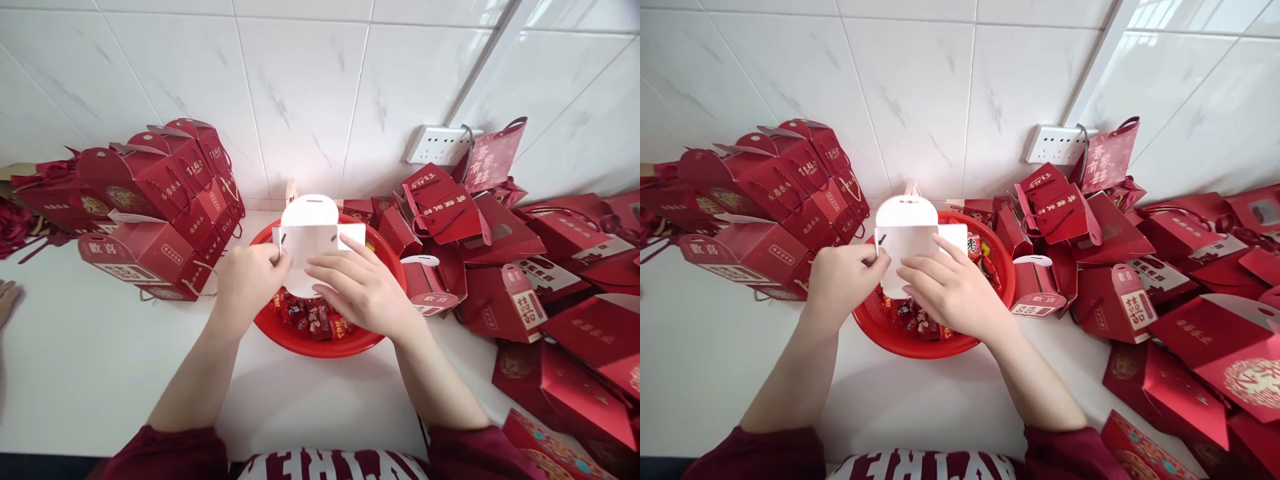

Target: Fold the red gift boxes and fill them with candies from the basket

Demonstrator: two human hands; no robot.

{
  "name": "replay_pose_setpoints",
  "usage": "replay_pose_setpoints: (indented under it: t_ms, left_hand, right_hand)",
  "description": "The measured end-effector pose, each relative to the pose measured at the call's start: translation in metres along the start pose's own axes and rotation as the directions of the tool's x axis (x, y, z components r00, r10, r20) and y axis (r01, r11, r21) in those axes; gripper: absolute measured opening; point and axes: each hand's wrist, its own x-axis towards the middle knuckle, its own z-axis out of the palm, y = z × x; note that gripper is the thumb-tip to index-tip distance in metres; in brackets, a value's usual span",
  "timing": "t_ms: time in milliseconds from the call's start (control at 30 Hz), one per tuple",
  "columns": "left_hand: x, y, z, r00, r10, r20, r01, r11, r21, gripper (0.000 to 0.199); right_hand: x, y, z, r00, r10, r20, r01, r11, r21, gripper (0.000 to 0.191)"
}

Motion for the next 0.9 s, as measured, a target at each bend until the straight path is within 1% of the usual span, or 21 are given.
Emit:
replay_pose_setpoints:
  t_ms: [33,100,167,200,267,333,367,400,433,467,500,533,567,600,633,700,767,800,833,867,900]
  left_hand:
    - [0.001,-0.002,-0.001,0.999,-0.014,-0.030,0.014,1.000,-0.022,0.041]
    - [0.003,-0.004,-0.002,0.998,-0.013,-0.059,0.008,0.997,-0.078,0.041]
    - [0.004,-0.005,-0.003,0.998,-0.037,-0.042,0.031,0.992,-0.126,0.040]
    - [0.004,-0.005,-0.003,0.998,-0.060,-0.025,0.056,0.988,-0.145,0.040]
    - [0.005,-0.005,-0.002,0.996,-0.092,0.022,0.094,0.979,-0.183,0.041]
    - [0.004,-0.004,-0.001,0.996,-0.066,0.068,0.079,0.971,-0.224,0.044]
    - [0.003,-0.004,0.000,0.997,-0.039,0.070,0.055,0.970,-0.237,0.046]
    - [0.002,-0.002,0.001,0.999,-0.010,0.048,0.021,0.971,-0.239,0.047]
    - [0.001,0.000,0.002,1.000,0.019,0.000,-0.018,0.972,-0.233,0.047]
    - [-0.001,0.002,0.003,0.996,0.049,-0.073,-0.065,0.972,-0.224,0.045]
    - [-0.003,0.004,0.003,0.983,0.092,-0.160,-0.126,0.969,-0.213,0.041]
    - [-0.004,0.006,0.002,0.958,0.149,-0.243,-0.199,0.960,-0.197,0.036]
    - [-0.005,0.009,0.001,0.927,0.220,-0.302,-0.282,0.942,-0.180,0.029]
    - [-0.006,0.011,-0.001,0.896,0.298,-0.329,-0.367,0.915,-0.171,0.022]
    - [-0.007,0.012,-0.005,0.868,0.374,-0.328,-0.444,0.879,-0.175,0.016]
    - [-0.009,0.016,-0.013,0.822,0.497,-0.278,-0.561,0.792,-0.241,0.008]
    - [-0.014,0.021,-0.021,0.776,0.585,-0.237,-0.627,0.675,-0.388,0.007]
    - [-0.018,0.025,-0.024,0.746,0.627,-0.225,-0.648,0.604,-0.464,0.008]
    - [-0.024,0.030,-0.027,0.708,0.674,-0.211,-0.661,0.529,-0.532,0.008]
    - [-0.030,0.038,-0.028,0.659,0.728,-0.189,-0.671,0.457,-0.584,0.005]
    - [-0.036,0.047,-0.028,0.596,0.788,-0.154,-0.680,0.393,-0.618,0.005]
  right_hand:
    - [0.000,-0.002,-0.001,0.996,0.019,0.087,-0.022,0.999,0.031,0.026]
    - [-0.001,-0.002,0.000,0.969,0.091,0.230,-0.101,0.994,0.032,0.031]
    - [-0.002,0.000,0.005,0.942,0.124,0.313,-0.137,0.990,0.022,0.032]
    - [-0.003,0.002,0.008,0.936,0.124,0.330,-0.140,0.990,0.025,0.030]
    - [-0.004,0.005,0.014,0.938,0.123,0.323,-0.137,0.990,0.020,0.025]
    - [-0.005,0.008,0.019,0.949,0.124,0.291,-0.125,0.992,-0.016,0.027]
    - [-0.006,0.010,0.020,0.955,0.121,0.272,-0.114,0.993,-0.042,0.030]
    - [-0.007,0.012,0.022,0.960,0.119,0.253,-0.104,0.992,-0.069,0.031]
    - [-0.007,0.014,0.023,0.964,0.117,0.237,-0.097,0.991,-0.095,0.032]
    - [-0.008,0.015,0.024,0.967,0.121,0.224,-0.097,0.989,-0.113,0.032]
    - [-0.008,0.017,0.024,0.967,0.128,0.218,-0.105,0.988,-0.116,0.031]
    - [-0.008,0.018,0.025,0.965,0.139,0.222,-0.119,0.988,-0.100,0.029]
    - [-0.008,0.019,0.025,0.960,0.151,0.236,-0.140,0.988,-0.063,0.027]
    - [-0.008,0.019,0.025,0.952,0.162,0.262,-0.164,0.986,-0.012,0.025]
    - [-0.008,0.019,0.024,0.941,0.165,0.295,-0.187,0.981,0.046,0.023]
    - [-0.007,0.018,0.024,0.920,0.158,0.358,-0.217,0.967,0.131,0.022]
    - [-0.005,0.017,0.025,0.903,0.132,0.410,-0.213,0.964,0.159,0.023]
    - [-0.004,0.016,0.025,0.895,0.119,0.430,-0.206,0.965,0.162,0.023]
    - [-0.003,0.015,0.025,0.889,0.114,0.443,-0.204,0.966,0.161,0.022]
    - [-0.002,0.015,0.026,0.883,0.117,0.454,-0.210,0.964,0.161,0.021]
    - [-0.001,0.015,0.026,0.878,0.123,0.463,-0.220,0.962,0.161,0.020]
